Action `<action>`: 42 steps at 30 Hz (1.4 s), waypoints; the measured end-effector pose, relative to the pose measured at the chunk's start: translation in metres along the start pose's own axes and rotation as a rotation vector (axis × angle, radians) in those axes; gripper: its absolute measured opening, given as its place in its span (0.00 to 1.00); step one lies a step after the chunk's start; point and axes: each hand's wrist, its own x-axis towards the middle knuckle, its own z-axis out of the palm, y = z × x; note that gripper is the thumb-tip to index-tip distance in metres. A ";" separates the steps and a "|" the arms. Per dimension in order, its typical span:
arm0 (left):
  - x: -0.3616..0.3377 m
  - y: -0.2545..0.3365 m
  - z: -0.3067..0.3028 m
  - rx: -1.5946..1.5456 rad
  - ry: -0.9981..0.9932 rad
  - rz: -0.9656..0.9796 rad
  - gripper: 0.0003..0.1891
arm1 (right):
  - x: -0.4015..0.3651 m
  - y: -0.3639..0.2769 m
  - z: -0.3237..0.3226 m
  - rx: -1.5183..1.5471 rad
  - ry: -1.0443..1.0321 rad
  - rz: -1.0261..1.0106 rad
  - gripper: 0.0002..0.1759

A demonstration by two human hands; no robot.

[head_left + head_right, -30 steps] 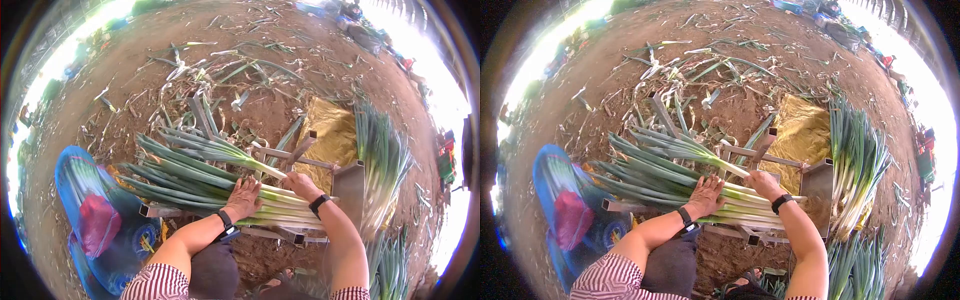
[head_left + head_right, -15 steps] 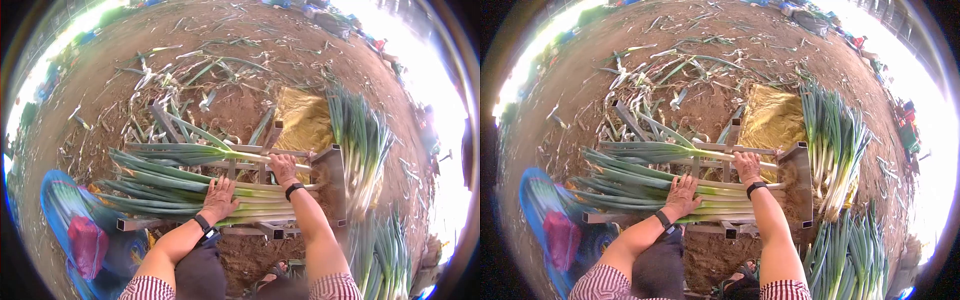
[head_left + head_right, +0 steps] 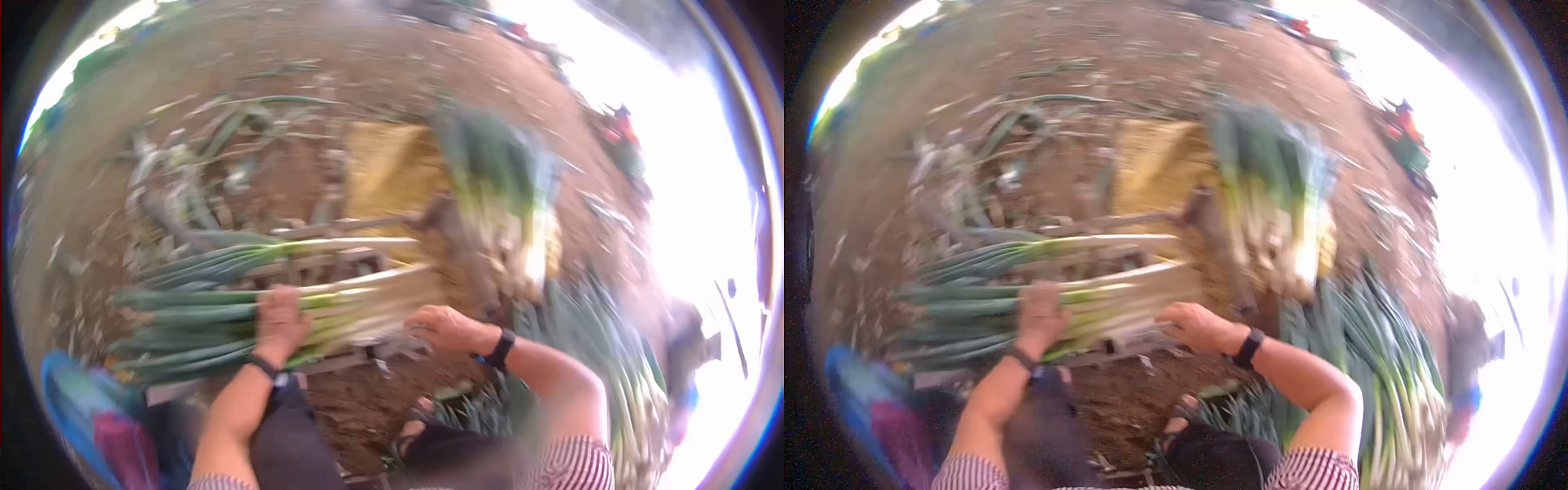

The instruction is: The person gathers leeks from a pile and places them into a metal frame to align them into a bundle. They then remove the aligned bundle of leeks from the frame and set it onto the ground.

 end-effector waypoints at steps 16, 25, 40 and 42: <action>0.012 0.008 -0.016 0.180 -0.254 -0.079 0.32 | -0.592 -0.012 0.033 -0.232 0.891 1.476 0.15; 0.012 -0.023 0.024 0.186 -0.129 -0.010 0.36 | -0.497 0.030 0.075 -0.221 0.354 1.686 0.21; 0.007 0.001 0.000 0.009 -0.097 -0.055 0.34 | -0.385 -0.115 0.022 1.032 1.019 0.782 0.14; 0.007 -0.006 0.011 0.015 -0.052 -0.034 0.34 | -0.354 -0.120 0.005 0.954 0.944 0.668 0.15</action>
